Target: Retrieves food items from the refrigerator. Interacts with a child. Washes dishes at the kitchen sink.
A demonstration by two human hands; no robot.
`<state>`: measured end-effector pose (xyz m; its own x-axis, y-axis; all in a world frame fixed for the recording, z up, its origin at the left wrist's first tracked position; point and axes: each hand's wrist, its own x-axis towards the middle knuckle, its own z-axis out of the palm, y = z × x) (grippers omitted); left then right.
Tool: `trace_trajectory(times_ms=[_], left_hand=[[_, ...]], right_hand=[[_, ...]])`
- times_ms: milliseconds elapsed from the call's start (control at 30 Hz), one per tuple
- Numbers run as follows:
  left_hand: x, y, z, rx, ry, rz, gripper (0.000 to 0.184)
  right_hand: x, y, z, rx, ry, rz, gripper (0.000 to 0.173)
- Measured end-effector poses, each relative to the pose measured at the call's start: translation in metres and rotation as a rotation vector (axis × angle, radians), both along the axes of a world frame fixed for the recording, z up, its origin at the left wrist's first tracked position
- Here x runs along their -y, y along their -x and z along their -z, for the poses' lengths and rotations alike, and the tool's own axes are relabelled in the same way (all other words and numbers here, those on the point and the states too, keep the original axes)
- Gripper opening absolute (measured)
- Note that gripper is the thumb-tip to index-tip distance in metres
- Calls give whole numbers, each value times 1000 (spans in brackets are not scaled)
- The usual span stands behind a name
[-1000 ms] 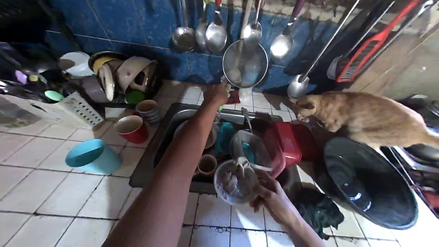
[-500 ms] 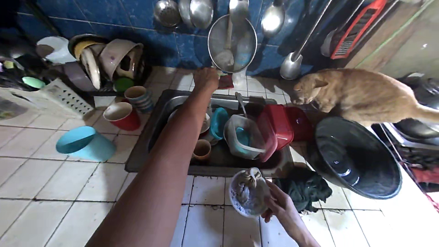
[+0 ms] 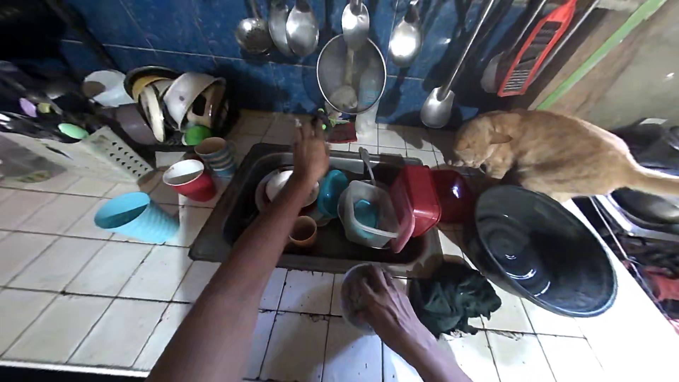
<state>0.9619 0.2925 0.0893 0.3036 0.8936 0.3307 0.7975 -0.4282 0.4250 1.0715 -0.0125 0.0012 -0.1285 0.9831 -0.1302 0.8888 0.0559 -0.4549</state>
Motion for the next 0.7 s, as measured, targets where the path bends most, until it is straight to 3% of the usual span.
trace_trajectory(times_ms=[100, 167, 233, 333, 500, 633, 700], left_hand=[[68, 16, 35, 92, 26, 208, 48], [106, 28, 52, 70, 209, 380, 41], [141, 43, 60, 62, 387, 542, 40], [184, 59, 61, 131, 495, 707, 43], [207, 59, 63, 181, 511, 850, 70], [211, 48, 62, 187, 509, 817, 49], [211, 40, 63, 156, 521, 808, 48]], right_hand=[[-4, -2, 5, -88, -39, -30, 35], [-9, -7, 5, -134, -28, -66, 31], [-13, -12, -3, -162, -40, -92, 26], [-14, -18, -25, -217, -129, -87, 22], [-4, -27, -44, -381, -356, -6, 20], [9, -41, -28, -662, -282, 147, 25], [20, -43, -19, -742, -184, 298, 33]])
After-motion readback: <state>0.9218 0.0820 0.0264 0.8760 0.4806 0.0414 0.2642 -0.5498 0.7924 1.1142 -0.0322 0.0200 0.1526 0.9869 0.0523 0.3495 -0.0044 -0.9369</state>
